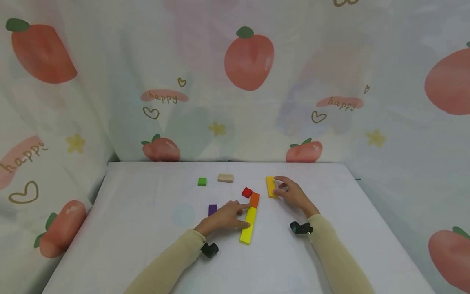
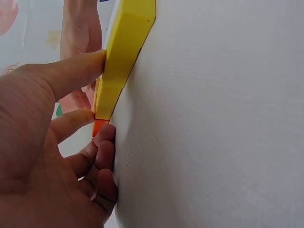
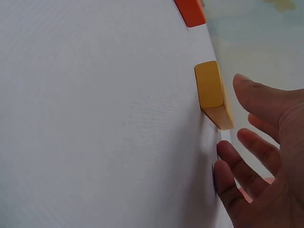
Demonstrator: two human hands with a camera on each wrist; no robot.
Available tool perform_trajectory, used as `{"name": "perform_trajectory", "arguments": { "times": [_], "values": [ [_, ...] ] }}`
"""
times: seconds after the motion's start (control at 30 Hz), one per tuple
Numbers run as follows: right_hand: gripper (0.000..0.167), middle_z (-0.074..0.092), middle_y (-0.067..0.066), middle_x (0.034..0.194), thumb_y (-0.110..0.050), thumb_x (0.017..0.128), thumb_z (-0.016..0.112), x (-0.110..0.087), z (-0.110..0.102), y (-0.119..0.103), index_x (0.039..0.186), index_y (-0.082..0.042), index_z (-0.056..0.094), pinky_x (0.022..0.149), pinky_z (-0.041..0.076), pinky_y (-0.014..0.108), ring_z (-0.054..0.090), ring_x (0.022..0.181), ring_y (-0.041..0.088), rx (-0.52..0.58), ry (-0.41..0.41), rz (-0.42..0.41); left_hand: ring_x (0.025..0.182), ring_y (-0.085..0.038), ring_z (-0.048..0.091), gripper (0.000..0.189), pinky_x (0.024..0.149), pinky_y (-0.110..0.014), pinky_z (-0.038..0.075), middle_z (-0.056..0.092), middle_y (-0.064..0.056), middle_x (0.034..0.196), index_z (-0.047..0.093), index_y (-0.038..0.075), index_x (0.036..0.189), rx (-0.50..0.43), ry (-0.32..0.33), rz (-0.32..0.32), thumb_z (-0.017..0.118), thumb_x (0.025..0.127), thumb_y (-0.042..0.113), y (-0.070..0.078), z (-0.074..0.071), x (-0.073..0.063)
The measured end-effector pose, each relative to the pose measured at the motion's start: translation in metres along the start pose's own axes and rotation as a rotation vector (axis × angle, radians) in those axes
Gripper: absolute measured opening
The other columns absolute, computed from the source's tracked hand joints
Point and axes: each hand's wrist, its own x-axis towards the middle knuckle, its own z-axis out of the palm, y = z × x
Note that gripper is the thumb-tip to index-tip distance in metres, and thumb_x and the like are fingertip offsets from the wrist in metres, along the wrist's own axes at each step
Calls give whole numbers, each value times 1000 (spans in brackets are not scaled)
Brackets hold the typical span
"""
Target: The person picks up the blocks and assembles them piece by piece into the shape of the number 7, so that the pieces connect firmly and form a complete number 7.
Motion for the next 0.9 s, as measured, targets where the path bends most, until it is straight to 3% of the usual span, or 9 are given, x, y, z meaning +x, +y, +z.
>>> {"name": "perform_trajectory", "arguments": {
  "times": [0.43, 0.7, 0.9],
  "values": [
    [61, 55, 18, 132, -30, 92, 68, 2, 5, 0, 147, -17, 44, 105, 42, 54, 50, 117, 34, -11, 3, -25, 97, -11, 48, 70, 80, -26, 49, 57, 4, 106, 44, 39, 146, 17, 7, 0, 75, 84, 46, 1, -1, -1],
    [64, 32, 10, 159, -27, 92, 68, 5, 6, -1, 149, -12, 41, 109, 39, 54, 49, 122, 32, -65, -15, -99, 98, -11, 48, 69, 82, -27, 51, 57, 4, 107, 45, 40, 145, -5, 1, -8, 75, 83, 45, 0, 2, -2],
    [63, 32, 9, 159, -25, 93, 67, 9, 3, -3, 149, -13, 41, 106, 42, 52, 49, 122, 31, -82, -31, -101, 99, -11, 49, 69, 83, -28, 51, 58, 4, 108, 44, 41, 146, -4, -2, -12, 74, 84, 46, 2, -1, -2]
  ]
}}
